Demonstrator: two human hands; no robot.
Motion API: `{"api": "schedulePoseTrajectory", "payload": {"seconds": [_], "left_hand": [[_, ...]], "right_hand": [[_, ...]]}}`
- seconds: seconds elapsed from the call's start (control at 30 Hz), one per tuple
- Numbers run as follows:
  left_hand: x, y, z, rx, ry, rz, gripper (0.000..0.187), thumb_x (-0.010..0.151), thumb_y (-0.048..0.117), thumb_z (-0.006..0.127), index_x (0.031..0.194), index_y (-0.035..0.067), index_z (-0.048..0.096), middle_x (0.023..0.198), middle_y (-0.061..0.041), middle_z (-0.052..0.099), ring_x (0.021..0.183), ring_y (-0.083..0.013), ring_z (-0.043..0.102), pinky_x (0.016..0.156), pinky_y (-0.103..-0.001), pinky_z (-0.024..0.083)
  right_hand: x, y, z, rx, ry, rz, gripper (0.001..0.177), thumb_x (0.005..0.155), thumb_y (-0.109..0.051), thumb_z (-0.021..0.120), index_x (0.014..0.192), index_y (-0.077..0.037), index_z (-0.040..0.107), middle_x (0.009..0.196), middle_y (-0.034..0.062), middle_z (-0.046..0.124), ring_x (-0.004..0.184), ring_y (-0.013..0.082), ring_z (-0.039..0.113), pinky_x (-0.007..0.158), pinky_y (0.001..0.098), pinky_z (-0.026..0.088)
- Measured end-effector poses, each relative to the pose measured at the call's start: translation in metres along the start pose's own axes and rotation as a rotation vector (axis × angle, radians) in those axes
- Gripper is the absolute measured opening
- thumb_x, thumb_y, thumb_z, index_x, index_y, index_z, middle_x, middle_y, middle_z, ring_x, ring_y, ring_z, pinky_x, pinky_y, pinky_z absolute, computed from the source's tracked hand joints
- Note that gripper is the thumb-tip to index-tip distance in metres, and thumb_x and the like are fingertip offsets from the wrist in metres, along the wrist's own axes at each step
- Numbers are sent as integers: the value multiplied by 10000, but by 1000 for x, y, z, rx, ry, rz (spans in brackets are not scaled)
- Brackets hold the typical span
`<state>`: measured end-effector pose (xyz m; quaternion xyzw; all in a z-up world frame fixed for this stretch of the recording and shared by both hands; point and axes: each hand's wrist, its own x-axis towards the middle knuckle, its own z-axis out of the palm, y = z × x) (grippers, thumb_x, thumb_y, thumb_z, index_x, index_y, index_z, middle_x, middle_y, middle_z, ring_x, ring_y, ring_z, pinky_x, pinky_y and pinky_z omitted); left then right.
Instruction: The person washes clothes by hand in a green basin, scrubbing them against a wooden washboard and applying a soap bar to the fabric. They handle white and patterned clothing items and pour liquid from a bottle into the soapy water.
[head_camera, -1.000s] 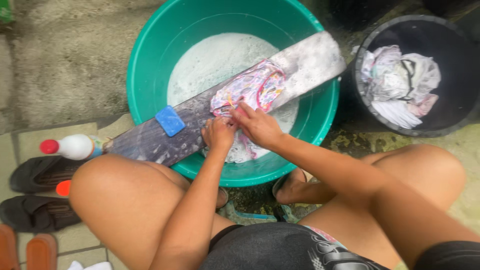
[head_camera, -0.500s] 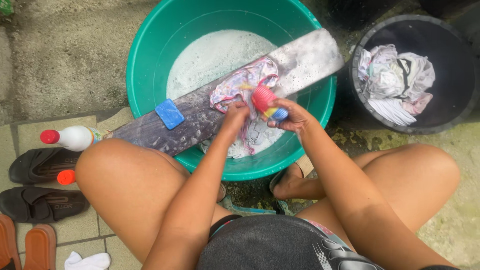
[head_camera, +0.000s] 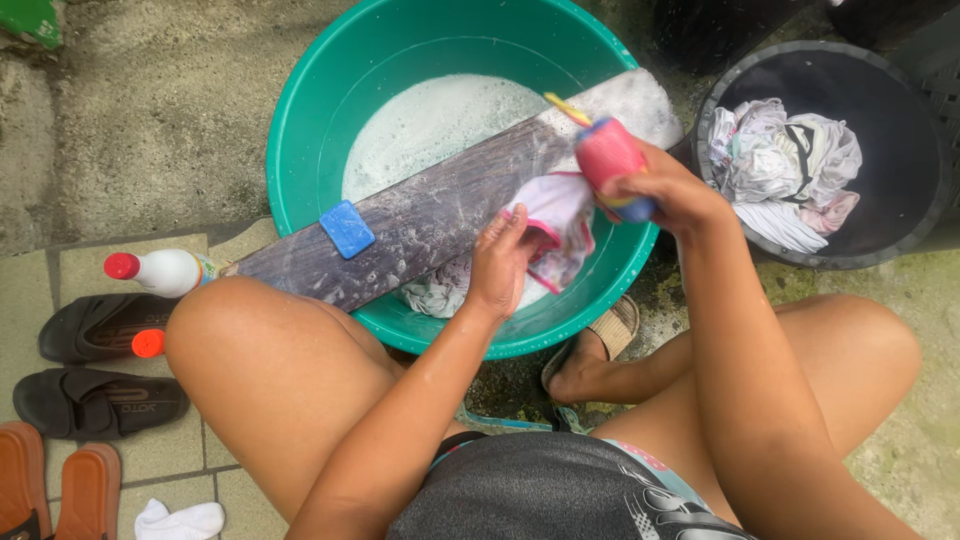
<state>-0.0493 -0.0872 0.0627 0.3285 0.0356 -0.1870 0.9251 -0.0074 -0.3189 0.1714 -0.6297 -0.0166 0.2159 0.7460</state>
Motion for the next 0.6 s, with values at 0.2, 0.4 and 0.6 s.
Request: {"api": "schedulePoseTrajectory", "payload": {"seconds": [0.2, 0.4, 0.6], "left_hand": [[82, -54, -154, -321, 389, 12, 254, 1022, 222, 595, 1209, 50, 585, 1133, -116, 672, 1105, -241, 656, 1128, -432, 458], [97, -67, -231, -361, 473, -198, 394, 1033, 304, 548, 1333, 49, 550, 1307, -137, 646, 1232, -297, 613, 1073, -446, 486], [94, -53, -218, -364, 442, -251, 420, 1016, 283, 591, 1374, 73, 529, 1380, -137, 600, 1315, -300, 555, 1116, -465, 446]], "right_hand": [[126, 67, 72, -862, 512, -160, 857, 812, -114, 753, 1573, -136, 358, 1342, 287, 463, 1078, 364, 621, 829, 393, 598], [109, 161, 103, -1423, 371, -310, 515, 978, -102, 656, 1435, -316, 554, 1460, 211, 536, 1128, 407, 637, 913, 503, 560], [120, 147, 68, -1227, 649, -316, 482, 898, -82, 632, 1357, -205, 547, 1285, 205, 560, 970, 429, 633, 795, 510, 550]]}}
